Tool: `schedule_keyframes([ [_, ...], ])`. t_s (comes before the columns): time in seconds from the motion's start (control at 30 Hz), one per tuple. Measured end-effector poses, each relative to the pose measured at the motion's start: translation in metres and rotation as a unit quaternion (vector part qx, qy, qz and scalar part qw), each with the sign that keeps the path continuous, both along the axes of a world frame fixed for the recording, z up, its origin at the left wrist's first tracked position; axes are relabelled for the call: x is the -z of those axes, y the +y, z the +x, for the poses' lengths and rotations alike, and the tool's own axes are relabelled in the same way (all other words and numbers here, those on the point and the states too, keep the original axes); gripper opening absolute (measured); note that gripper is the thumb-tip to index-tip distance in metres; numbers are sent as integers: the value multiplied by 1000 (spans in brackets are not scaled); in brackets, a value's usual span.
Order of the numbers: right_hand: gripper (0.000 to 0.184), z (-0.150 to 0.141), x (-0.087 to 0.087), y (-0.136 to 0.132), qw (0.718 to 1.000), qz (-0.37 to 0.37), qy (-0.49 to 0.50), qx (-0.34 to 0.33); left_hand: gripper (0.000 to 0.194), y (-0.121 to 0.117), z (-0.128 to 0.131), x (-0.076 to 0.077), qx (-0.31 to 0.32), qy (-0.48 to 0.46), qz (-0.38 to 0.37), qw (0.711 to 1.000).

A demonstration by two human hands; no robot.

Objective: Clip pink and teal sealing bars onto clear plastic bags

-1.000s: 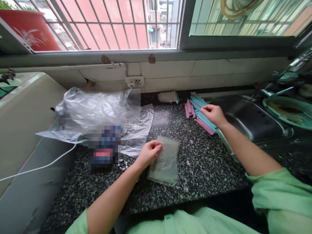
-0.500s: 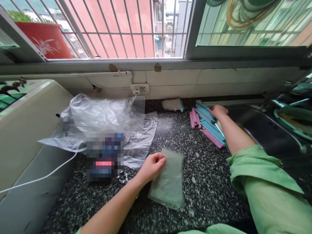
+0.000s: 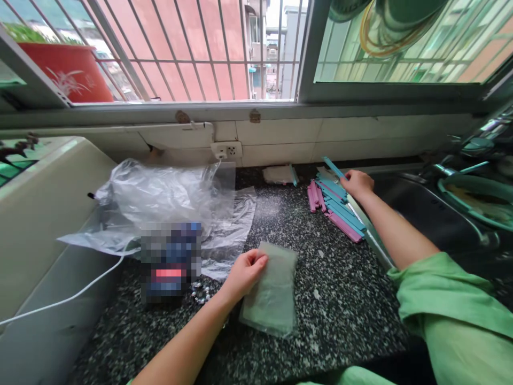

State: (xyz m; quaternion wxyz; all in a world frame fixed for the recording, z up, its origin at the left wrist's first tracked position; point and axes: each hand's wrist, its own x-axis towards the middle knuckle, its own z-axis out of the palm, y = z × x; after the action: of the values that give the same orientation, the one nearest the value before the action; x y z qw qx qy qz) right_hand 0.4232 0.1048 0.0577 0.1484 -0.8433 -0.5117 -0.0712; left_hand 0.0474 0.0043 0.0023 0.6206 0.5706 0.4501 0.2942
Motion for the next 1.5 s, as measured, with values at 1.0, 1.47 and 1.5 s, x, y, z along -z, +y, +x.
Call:
schedule_keyframes([
  [1.0,39,-172,48,-154,754,-17,587,-295,29,2,-2,-10,-64,-123,-91,986],
  [1.47,45,-178,46,-159,748,-74,592,-291,14,0,-1,-4,-51,-113,-78,989],
  [1.5,46,-178,46,-158,750,-75,591,-289,12,0,-1,-4,-49,-117,-76,989],
])
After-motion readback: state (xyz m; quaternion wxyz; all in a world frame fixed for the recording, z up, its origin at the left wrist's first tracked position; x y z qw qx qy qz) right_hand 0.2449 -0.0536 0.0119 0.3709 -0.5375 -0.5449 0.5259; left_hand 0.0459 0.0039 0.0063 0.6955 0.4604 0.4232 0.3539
